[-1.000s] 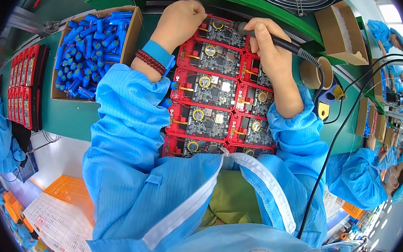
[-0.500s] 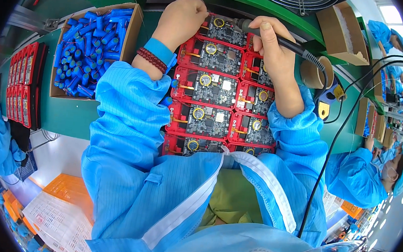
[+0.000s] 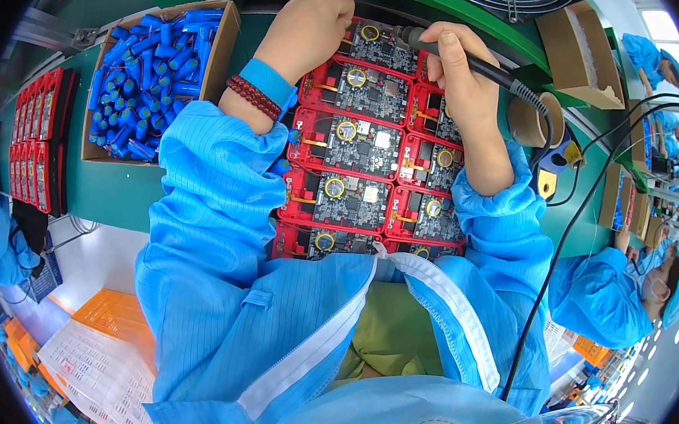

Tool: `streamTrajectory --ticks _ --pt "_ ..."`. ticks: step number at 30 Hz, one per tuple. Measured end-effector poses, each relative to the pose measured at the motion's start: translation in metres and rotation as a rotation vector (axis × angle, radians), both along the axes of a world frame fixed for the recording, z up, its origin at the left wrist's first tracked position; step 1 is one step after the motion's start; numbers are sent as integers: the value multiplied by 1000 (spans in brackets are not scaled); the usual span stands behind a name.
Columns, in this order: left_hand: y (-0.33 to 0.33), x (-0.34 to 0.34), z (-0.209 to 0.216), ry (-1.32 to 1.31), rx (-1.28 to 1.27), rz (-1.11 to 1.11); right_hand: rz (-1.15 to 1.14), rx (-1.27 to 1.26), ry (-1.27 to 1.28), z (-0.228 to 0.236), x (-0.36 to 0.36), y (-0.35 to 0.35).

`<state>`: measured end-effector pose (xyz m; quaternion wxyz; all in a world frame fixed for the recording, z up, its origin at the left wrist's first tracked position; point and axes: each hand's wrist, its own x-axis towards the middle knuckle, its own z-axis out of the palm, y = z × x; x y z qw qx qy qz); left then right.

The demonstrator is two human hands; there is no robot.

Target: The person solders batteries and electronic components onto printed circuit boards using a soldering iron and solder wire.

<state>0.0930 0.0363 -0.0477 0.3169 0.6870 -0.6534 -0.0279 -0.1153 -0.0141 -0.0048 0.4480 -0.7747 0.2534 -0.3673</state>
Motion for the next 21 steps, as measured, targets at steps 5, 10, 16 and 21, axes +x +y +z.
streamTrajectory --ticks 5,10,16,21 --pt "-1 0 -1 7 -13 -10 6 -5 6 -1 1 -1" --pt "-2 0 -3 -3 -22 4 26 8 7 -3 1 -2" --pt "-2 -2 -5 -10 -32 27 23 -2 10 -2 2 0" --pt "-2 -1 -6 -29 -45 25 20 -16 -7 -1 -1 1"
